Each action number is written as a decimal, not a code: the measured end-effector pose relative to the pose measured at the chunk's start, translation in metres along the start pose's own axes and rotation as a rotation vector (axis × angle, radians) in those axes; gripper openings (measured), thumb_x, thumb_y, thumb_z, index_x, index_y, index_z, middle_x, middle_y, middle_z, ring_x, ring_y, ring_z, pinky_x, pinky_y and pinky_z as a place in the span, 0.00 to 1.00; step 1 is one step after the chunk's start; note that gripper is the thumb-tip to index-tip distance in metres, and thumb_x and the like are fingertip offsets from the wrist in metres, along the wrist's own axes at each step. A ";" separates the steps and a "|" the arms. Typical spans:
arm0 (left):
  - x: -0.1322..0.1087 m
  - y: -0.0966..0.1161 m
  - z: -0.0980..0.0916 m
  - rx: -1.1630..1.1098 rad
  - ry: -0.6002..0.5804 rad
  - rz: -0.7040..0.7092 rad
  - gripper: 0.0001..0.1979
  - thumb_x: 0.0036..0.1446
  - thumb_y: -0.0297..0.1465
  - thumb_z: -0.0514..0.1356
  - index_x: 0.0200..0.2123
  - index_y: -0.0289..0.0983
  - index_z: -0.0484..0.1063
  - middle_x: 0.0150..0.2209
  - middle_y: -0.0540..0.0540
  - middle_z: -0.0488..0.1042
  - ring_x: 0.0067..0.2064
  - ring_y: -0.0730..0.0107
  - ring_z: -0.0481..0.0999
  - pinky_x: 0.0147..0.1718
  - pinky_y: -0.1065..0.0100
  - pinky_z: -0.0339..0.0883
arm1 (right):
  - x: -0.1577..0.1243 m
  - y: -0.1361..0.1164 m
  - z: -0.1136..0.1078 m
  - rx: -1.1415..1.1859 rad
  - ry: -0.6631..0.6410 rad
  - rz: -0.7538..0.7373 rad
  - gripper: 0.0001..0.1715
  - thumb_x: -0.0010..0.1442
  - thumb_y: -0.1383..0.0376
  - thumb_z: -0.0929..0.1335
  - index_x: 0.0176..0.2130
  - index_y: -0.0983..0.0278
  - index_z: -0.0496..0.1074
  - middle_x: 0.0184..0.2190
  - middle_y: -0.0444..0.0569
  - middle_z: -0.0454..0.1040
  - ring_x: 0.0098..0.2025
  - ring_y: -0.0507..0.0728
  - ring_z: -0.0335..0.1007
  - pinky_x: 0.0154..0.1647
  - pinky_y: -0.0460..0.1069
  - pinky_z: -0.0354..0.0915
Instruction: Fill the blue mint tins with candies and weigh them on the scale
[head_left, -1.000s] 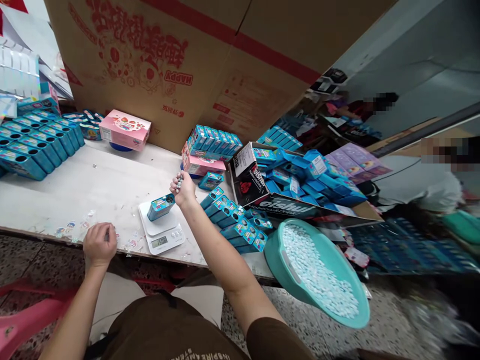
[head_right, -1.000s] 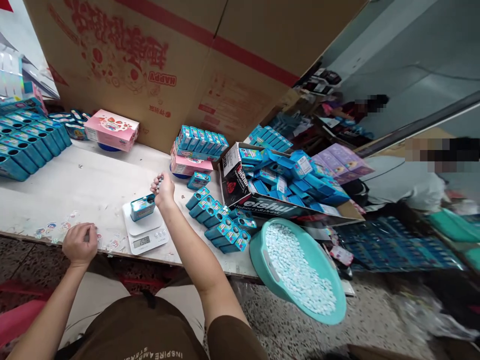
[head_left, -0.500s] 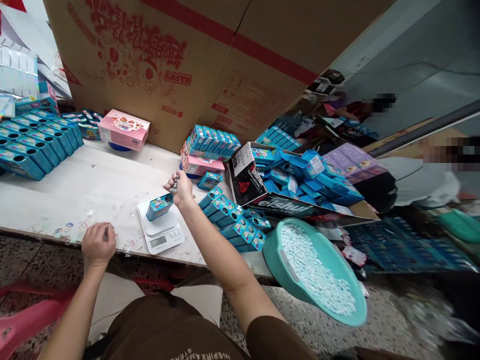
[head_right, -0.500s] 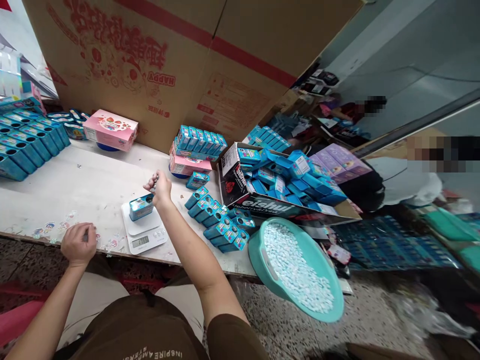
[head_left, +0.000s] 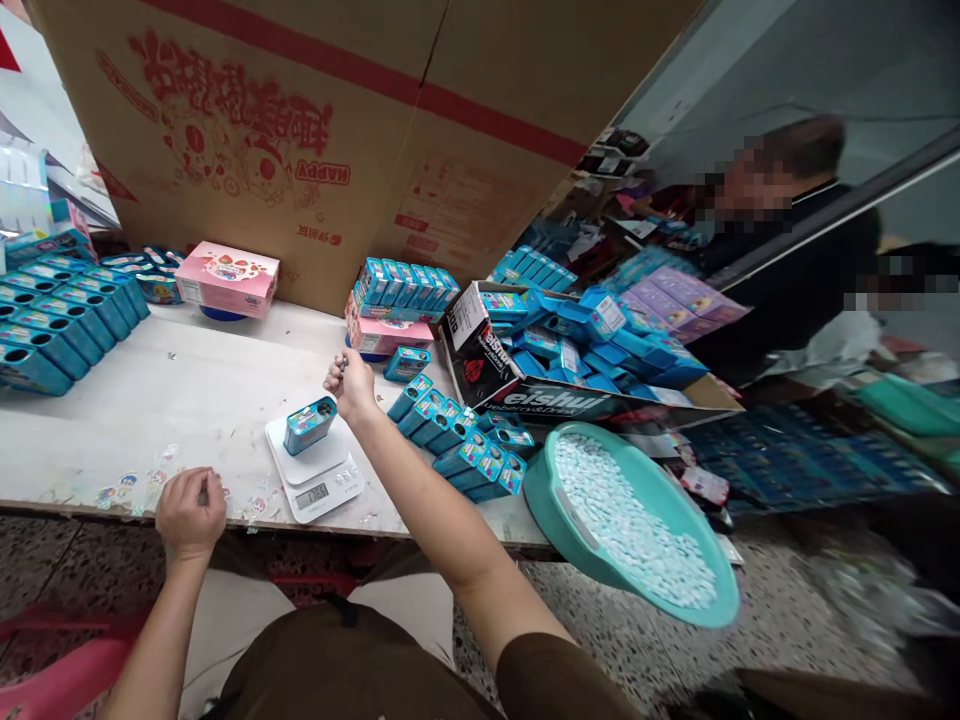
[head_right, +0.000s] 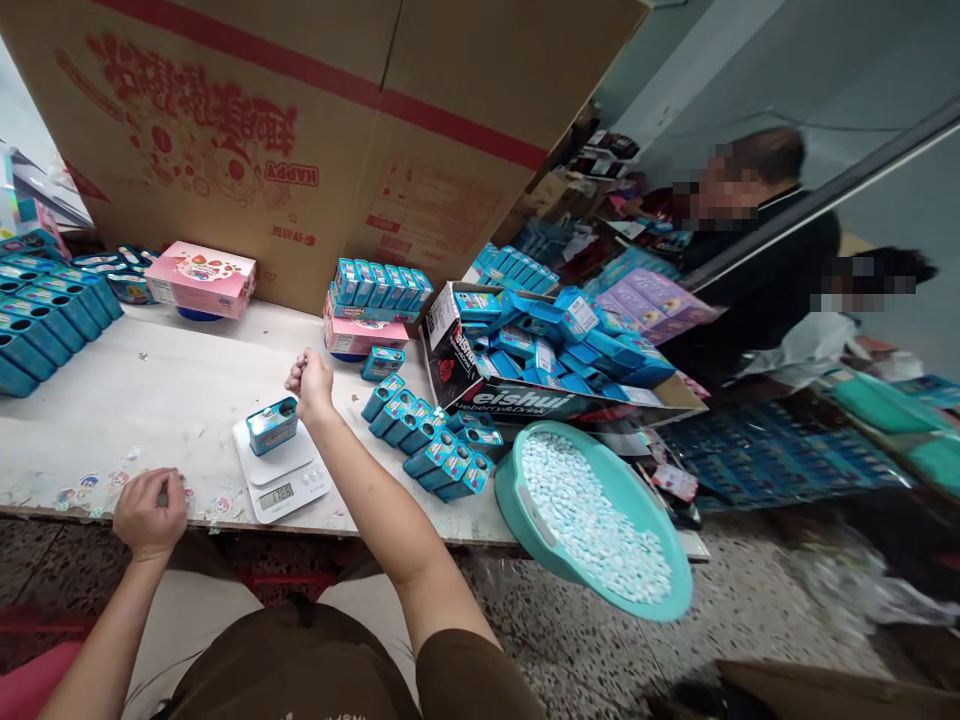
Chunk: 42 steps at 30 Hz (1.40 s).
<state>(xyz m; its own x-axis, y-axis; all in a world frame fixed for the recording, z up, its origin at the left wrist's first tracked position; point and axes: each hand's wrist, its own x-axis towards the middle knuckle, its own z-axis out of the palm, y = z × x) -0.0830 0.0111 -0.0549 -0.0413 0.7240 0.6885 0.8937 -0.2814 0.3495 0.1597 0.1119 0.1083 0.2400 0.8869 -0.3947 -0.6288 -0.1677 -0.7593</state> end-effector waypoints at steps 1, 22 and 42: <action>0.000 0.000 0.000 -0.005 -0.008 -0.003 0.03 0.54 0.27 0.56 0.31 0.37 0.70 0.33 0.43 0.76 0.39 0.61 0.72 0.42 0.62 0.64 | 0.000 -0.004 -0.003 0.027 0.001 0.007 0.14 0.59 0.67 0.57 0.22 0.62 0.53 0.10 0.34 0.51 0.12 0.45 0.43 0.14 0.41 0.46; 0.007 0.008 0.000 0.002 -0.113 -0.103 0.08 0.57 0.31 0.52 0.31 0.38 0.71 0.35 0.42 0.75 0.41 0.60 0.70 0.47 0.60 0.58 | -0.051 0.071 -0.219 -0.410 0.353 -0.315 0.18 0.57 0.54 0.60 0.22 0.60 0.54 0.15 0.37 0.49 0.18 0.49 0.43 0.18 0.47 0.44; 0.111 0.108 -0.044 -0.106 -0.104 0.203 0.07 0.55 0.35 0.60 0.35 0.40 0.75 0.32 0.48 0.75 0.38 0.65 0.70 0.45 0.60 0.61 | -0.059 0.081 -0.217 -0.638 0.299 -0.527 0.22 0.60 0.52 0.59 0.21 0.62 0.58 0.19 0.40 0.58 0.24 0.51 0.55 0.29 0.47 0.51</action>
<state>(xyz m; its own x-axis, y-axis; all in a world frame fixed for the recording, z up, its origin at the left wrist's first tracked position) -0.0109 0.0340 0.0872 0.1858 0.7052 0.6842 0.8268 -0.4884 0.2789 0.2552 -0.0475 -0.0422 0.6220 0.7821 0.0378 0.1305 -0.0560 -0.9899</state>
